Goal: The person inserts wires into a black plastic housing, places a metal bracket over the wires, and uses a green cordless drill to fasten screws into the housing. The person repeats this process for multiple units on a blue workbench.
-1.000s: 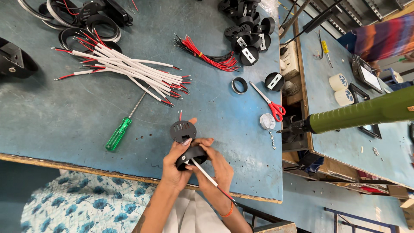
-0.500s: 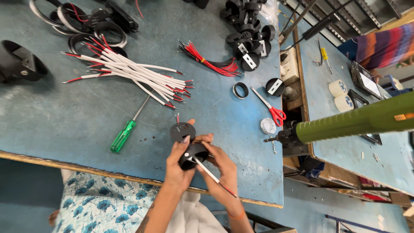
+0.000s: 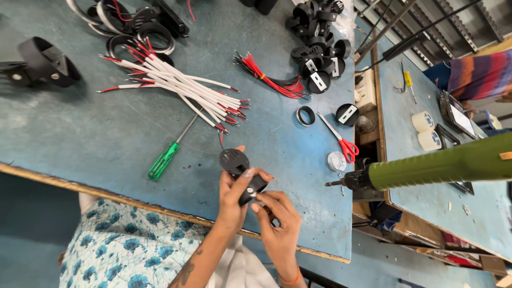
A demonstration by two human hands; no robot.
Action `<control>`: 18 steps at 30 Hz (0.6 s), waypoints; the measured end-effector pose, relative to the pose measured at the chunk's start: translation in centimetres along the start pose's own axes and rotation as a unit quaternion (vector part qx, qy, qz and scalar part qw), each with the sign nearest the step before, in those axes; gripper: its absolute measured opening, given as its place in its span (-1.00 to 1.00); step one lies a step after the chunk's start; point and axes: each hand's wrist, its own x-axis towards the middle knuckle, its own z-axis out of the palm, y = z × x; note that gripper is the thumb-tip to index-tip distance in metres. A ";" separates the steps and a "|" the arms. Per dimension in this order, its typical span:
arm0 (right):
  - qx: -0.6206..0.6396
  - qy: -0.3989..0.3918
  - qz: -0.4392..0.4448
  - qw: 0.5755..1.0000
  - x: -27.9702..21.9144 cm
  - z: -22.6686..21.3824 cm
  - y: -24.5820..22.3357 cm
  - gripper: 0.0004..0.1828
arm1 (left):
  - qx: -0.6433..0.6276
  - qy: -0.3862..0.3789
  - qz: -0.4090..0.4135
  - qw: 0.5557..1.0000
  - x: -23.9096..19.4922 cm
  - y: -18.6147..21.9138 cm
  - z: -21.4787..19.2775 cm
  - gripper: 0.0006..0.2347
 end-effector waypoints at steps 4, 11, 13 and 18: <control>-0.011 -0.007 -0.018 1.000 0.6 0.1 1.5 -0.90 | 0.064 -0.001 -0.013 0.998 -0.4 0.0 0.2 -0.45; 0.052 -0.041 -0.024 0.998 -0.1 -0.3 4.9 -0.84 | 0.144 -0.004 0.036 0.989 -0.4 -0.6 0.1 -0.48; 0.087 -0.045 -0.057 0.994 -0.1 -0.4 5.6 -0.86 | 0.139 -0.004 0.035 0.990 -0.4 -0.5 0.3 -0.49; 0.063 -0.019 -0.045 0.997 0.2 -0.6 5.8 -0.82 | 0.089 0.003 0.011 0.996 -0.3 -0.7 0.8 -0.52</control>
